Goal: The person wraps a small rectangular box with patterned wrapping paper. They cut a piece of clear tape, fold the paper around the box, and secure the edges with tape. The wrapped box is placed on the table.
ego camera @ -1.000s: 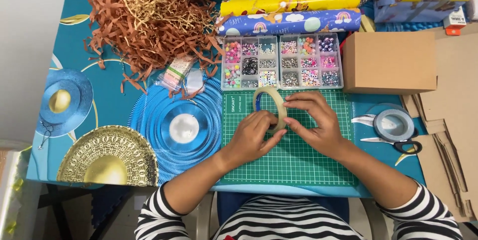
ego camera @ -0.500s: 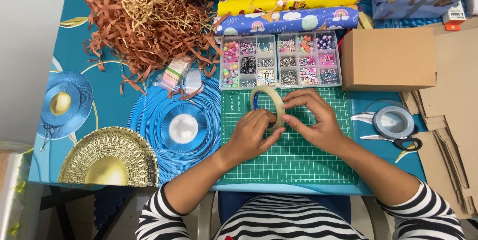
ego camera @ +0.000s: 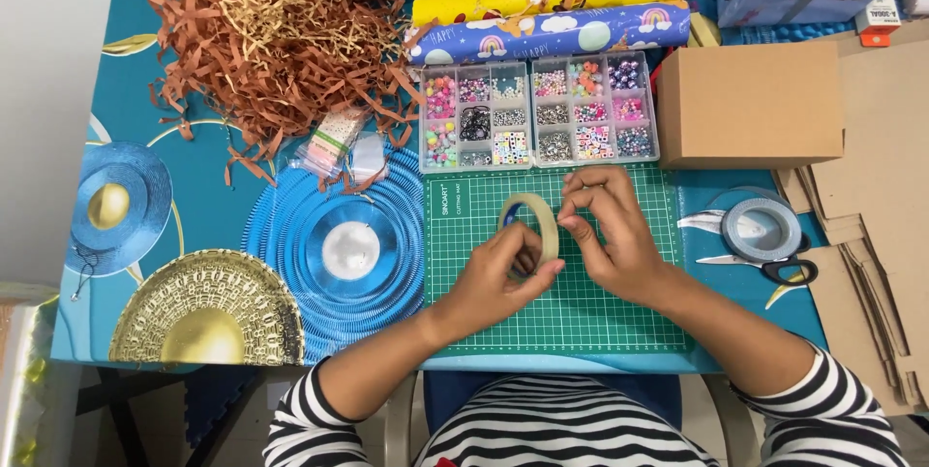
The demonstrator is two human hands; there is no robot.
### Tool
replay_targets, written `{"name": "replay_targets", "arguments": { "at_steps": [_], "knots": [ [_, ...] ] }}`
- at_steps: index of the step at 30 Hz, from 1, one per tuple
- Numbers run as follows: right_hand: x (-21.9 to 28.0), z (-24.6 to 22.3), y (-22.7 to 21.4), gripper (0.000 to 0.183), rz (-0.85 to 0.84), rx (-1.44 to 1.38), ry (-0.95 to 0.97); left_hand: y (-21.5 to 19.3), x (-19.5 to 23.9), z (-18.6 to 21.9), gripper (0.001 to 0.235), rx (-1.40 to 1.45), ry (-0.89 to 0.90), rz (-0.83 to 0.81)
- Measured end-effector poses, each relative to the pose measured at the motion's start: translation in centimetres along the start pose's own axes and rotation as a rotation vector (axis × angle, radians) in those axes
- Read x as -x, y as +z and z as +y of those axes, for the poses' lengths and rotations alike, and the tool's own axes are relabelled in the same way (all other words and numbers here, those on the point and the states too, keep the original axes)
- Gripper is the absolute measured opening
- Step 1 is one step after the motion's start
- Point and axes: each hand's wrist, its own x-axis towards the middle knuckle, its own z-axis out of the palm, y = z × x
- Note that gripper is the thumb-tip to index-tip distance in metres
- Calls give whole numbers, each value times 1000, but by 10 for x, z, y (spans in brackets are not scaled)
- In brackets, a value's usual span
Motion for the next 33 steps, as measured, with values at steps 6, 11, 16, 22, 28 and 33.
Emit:
{"name": "replay_targets", "arguments": {
  "at_steps": [6,11,16,22,28,33],
  "knots": [
    [-4,-7,-6,3,-4,58,-44,-5,-4,4,49,227,-193,60],
    [-8,-9,-10,4,-12,-5,5,-12,-16,17,45,184,-118,-27],
    [-9,-13,-11,3,-10,-4,11,-12,-18,8,52,-59,71,-25],
    [-9,-13,-12,4,10,146,-82,-7,-17,7,57,61,133,-6],
    [-7,-16,-10,12,47,341,-146,-2,-14,5,42,-27,325,42],
    [-7,-17,-9,12,60,371,-144,-4,-15,11,51,-39,266,36]
  ]
}}
